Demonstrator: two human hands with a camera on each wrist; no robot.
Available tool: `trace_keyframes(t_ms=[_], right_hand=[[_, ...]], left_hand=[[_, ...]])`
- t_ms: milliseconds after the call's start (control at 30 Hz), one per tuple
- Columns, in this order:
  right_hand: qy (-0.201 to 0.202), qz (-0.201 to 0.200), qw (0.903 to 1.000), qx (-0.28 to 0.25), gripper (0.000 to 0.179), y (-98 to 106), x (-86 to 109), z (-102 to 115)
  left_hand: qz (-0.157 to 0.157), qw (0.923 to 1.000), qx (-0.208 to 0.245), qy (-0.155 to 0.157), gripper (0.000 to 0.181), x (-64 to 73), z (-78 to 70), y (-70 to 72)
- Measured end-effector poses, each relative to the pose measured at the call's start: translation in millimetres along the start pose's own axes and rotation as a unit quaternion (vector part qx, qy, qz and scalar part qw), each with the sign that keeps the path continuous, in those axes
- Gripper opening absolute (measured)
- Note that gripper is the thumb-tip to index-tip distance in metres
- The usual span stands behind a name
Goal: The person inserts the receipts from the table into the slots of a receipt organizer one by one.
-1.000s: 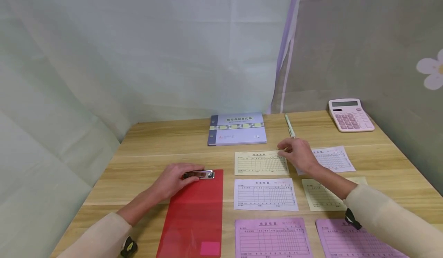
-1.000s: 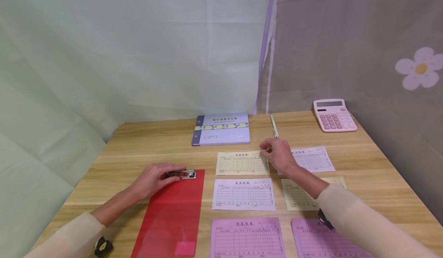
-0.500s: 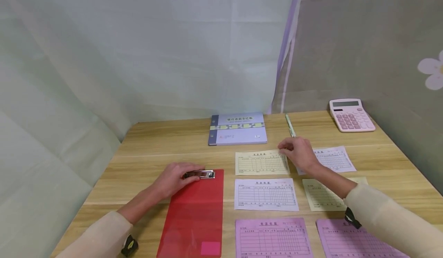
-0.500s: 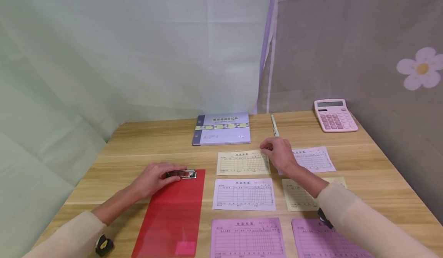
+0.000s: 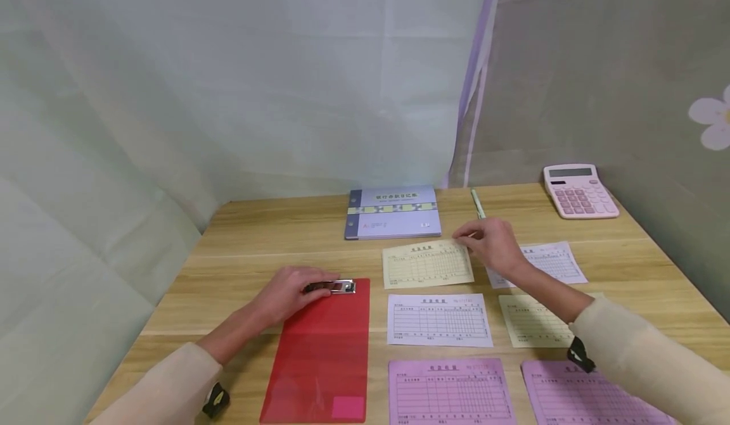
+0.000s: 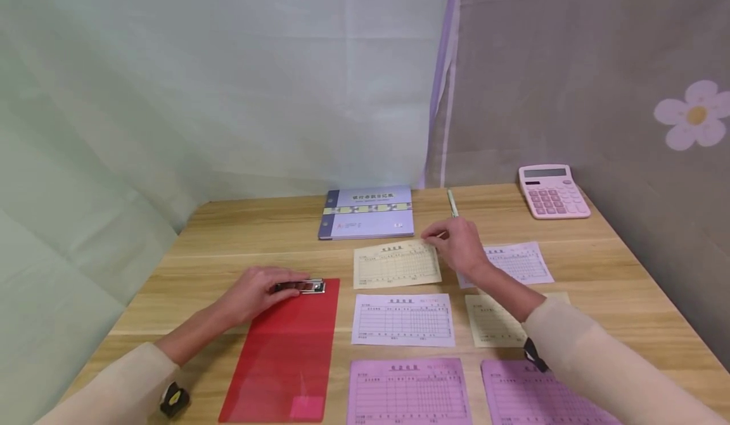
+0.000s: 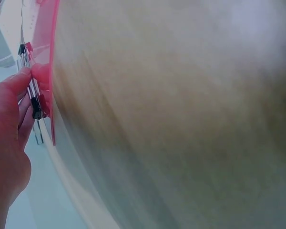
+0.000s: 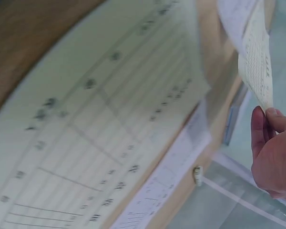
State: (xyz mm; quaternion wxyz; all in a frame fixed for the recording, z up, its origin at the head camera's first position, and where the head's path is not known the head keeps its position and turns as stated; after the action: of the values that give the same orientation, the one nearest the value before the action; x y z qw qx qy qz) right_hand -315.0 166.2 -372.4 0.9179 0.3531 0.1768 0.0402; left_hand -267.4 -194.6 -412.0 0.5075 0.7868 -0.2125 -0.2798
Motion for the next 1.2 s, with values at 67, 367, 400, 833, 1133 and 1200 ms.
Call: trace_keyframes(t_ms=[67, 367, 400, 833, 1133, 1200], right_hand=[[0.001, 0.001, 1.0, -0.009, 0.008, 2, -1.0, 5], [-0.013, 0.02, 0.9957, -0.089, 0.01, 5, -7.6, 20], [-0.012, 0.024, 0.9942, -0.104, 0.01, 5, -8.3, 23], [-0.009, 0.106, 0.9636, -0.245, 0.01, -20, -4.7, 64], [-0.023, 0.174, 0.9503, -0.257, 0.009, -65, 8.0, 82], [-0.032, 0.188, 0.9495, -0.249, 0.008, -77, 10.9, 83]], left_hand=[[0.0, 1.0, -0.002, 0.0, 0.041, -0.7, -0.2, -0.7], [-0.001, 1.0, 0.0, 0.004, 0.041, 0.4, 1.4, -3.4], [-0.003, 1.0, 0.001, 0.002, 0.041, 0.5, 1.2, -3.4], [-0.019, 0.9997, -0.008, -0.013, 0.033, -1.7, 0.8, -0.6], [-0.006, 0.9997, 0.021, -0.007, 0.035, -4.2, 4.9, 1.7], [0.005, 0.9995, 0.032, -0.004, 0.038, -5.1, 5.1, 1.1]])
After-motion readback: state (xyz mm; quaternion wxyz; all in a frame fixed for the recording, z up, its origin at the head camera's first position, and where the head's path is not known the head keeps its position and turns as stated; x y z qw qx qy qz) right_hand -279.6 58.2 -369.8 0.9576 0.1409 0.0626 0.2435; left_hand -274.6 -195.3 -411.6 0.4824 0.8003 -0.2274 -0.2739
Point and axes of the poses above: each hand's wrist, its own x-axis away from the middle knuckle, its own y-axis out of the back of the hand, z = x × y, the point moved 9 cm from there along -x, towards the middle knuckle, and after that the axes turned 1 degree about -y, right-handed, at the moved point
